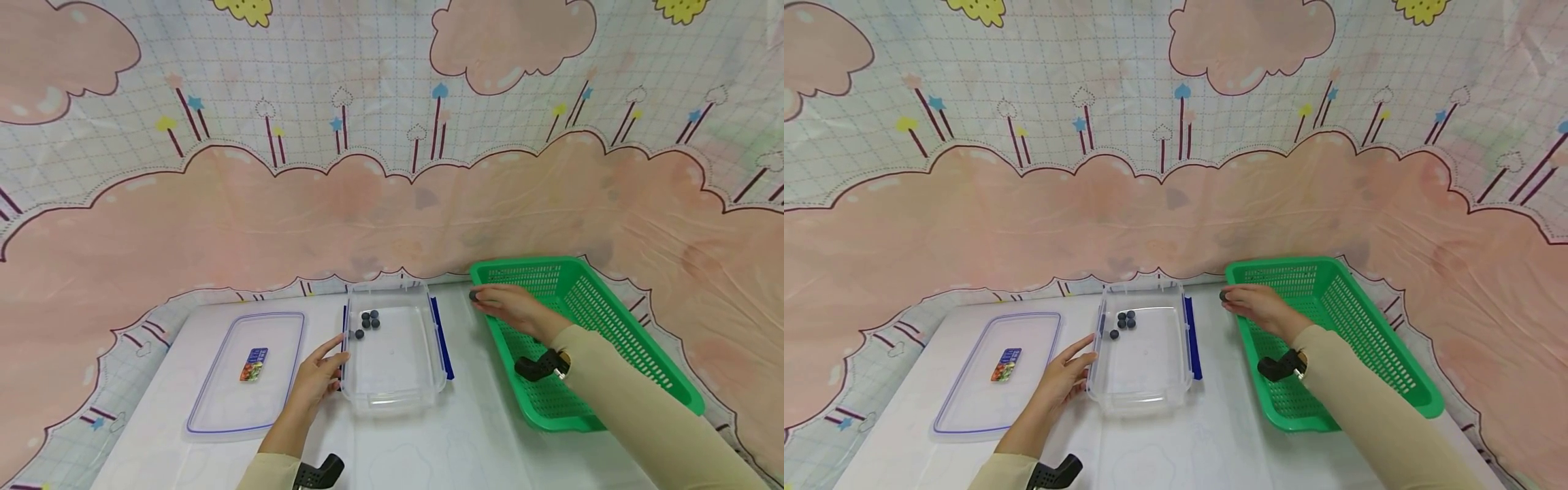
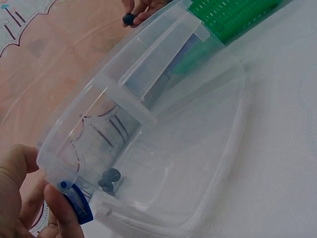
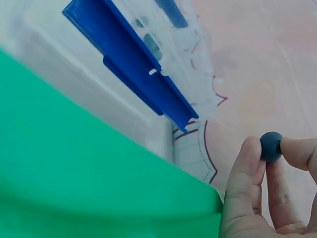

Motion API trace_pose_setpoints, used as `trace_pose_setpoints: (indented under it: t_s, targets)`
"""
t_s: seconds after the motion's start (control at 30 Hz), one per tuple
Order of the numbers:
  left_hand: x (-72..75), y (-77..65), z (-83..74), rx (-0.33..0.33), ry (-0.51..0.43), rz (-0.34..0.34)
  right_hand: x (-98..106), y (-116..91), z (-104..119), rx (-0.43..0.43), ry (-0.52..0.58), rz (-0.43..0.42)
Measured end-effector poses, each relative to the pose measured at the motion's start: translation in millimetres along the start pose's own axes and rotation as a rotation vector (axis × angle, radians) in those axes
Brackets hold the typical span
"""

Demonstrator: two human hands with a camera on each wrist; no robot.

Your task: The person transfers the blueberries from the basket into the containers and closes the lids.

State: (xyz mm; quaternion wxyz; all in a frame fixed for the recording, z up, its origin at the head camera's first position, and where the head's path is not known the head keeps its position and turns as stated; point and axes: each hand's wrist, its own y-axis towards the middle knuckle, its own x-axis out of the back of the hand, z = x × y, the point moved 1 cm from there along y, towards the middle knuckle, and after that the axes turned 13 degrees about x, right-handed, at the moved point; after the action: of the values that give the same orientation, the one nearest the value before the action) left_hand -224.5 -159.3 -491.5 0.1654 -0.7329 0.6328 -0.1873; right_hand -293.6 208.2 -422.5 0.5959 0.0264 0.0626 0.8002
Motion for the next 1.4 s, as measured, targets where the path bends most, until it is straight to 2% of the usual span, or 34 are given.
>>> trace_pose_setpoints:
  t_s: [0.03, 0.1, 0.23, 0.3, 0.57, 0.93, 1.17, 1.4]
  targets:
    - [0.1, 0.0, 0.1, 0.001, 0.002, -0.002, 5, 5, -9, 0.038, 0.058, 0.026]
    - [0.3, -0.1, 0.4, 0.003, 0.004, -0.004, 4, 6, -11, 0.068, 0.109, 0.041]
    - [0.7, -0.3, 1.2, 0.000, 0.005, -0.003, -3, 10, -13, 0.058, 0.150, 0.030]
    - [0.7, -0.1, 1.7, -0.001, 0.003, 0.000, -15, 8, -4, 0.010, 0.098, -0.012]
    - [-1.4, 1.4, 2.8, -0.004, 0.009, 0.005, -33, 15, -7, -0.045, 0.092, -0.032]
    - [-2.5, 0.3, 2.3, -0.014, 0.006, 0.007, -53, 27, -14, -0.067, 0.035, -0.010]
    - [-0.4, 0.2, 2.1, -0.030, 0.001, 0.012, -71, 32, -15, -0.056, 0.107, 0.027]
    - [0.8, 1.7, 2.0, -0.027, 0.002, 0.007, -93, 37, -12, -0.055, 0.102, 0.044]
